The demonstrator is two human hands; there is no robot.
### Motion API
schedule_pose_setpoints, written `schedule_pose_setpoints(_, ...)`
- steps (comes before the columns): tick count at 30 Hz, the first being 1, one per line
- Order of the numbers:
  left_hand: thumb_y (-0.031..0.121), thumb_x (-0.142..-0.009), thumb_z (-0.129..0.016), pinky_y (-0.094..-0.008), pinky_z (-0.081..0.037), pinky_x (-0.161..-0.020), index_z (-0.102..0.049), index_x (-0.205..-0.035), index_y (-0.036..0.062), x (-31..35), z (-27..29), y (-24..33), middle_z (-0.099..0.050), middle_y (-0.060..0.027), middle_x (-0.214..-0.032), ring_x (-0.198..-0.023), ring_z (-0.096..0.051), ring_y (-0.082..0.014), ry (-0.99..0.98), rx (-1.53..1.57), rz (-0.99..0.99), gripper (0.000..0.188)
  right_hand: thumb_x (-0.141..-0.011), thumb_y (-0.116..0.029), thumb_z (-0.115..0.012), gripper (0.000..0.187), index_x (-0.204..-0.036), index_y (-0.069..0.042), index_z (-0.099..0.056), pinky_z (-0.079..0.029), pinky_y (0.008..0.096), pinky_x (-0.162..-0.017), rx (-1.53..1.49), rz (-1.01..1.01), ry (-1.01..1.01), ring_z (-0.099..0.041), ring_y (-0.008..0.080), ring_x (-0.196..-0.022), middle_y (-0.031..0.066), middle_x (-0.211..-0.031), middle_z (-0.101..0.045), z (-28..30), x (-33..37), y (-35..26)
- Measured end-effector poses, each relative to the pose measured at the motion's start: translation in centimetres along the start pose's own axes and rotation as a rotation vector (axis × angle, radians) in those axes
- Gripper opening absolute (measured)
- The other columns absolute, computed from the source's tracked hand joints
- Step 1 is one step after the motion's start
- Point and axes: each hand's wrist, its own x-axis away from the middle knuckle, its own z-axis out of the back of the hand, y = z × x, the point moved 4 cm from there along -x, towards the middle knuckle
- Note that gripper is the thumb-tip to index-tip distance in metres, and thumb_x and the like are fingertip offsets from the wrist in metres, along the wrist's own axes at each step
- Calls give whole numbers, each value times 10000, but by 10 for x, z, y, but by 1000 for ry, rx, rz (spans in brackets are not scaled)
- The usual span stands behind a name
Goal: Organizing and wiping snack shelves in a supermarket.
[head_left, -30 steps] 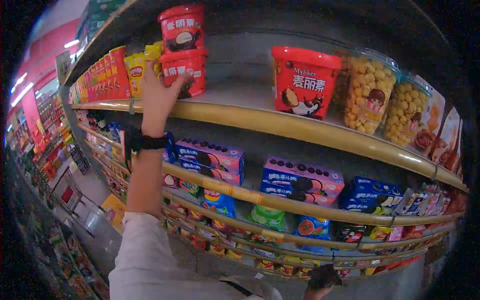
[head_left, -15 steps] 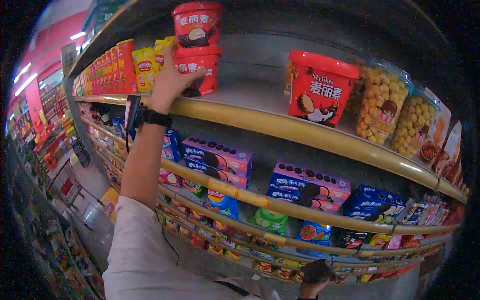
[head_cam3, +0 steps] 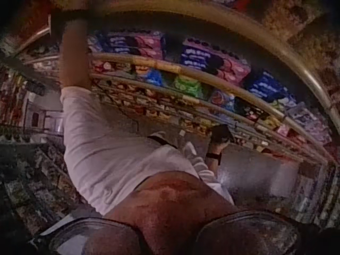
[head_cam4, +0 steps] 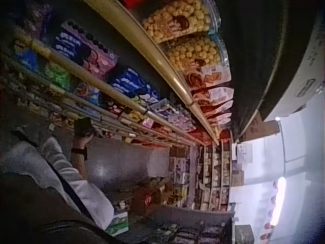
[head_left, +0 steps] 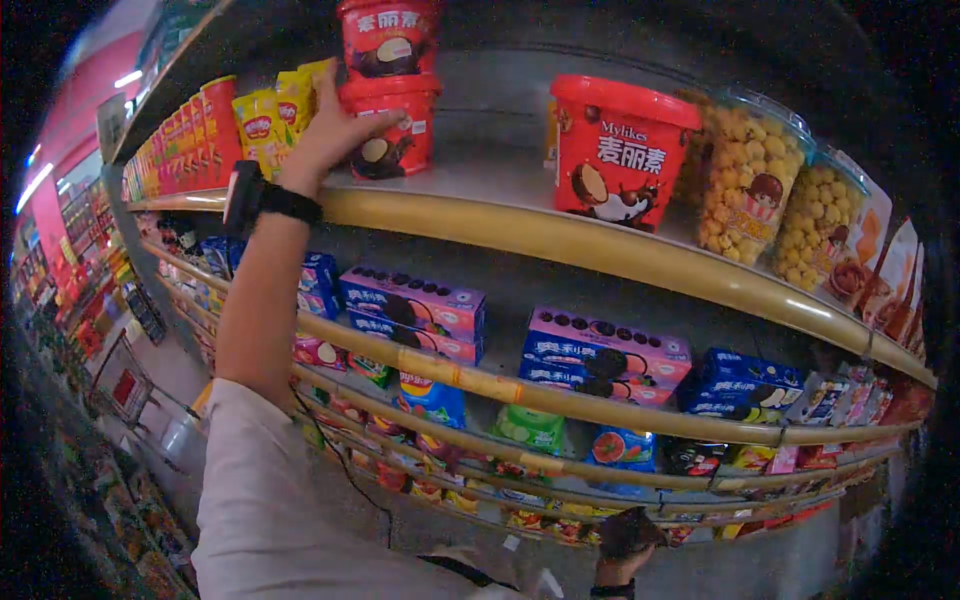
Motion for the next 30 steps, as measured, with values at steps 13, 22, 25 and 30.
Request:
schedule_pose_setpoints(13,293,-634,-922,-383,-470,-1020,-71,-1519,-11,12,-8,29,-461,-222,-1390,-1225,-537,-277,-59,131,36,1264,-934,-548,-384,591,-1285,-113,-574,-467,469,-960,75,218,907,-573,304,-1118,87,-1233,-608,15,41,3)
schedule_pose_setpoints(22,289,-643,-921,-372,-471,-1017,-53,-1528,21,38,-29,90,-475,-218,-1384,-1229,-535,-265,-113,207,38,1268,-954,-559,-358,604,-1307,-112,-561,-468,481,-973,270,132,711,-582,325,-1115,118,-1267,-589,4,37,-5)
schedule_pose_setpoints(25,277,-644,-921,-376,-475,-1014,-36,-1529,28,37,-34,89,-492,-220,-1369,-1221,-543,-269,-120,229,26,1275,-957,-560,-356,603,-1306,-113,-561,-485,493,-934,225,191,895,-594,319,-1083,110,-1262,-592,2,38,-6)
schedule_pose_setpoints(30,279,-644,-920,-376,-479,-1011,-43,-1528,21,39,-30,95,-512,-223,-1352,-1205,-558,-267,-113,219,14,1271,-946,-556,-410,553,-1225,-114,-592,-514,473,-817,246,190,903,-618,295,-955,86,-1106,-643,1,40,-7)
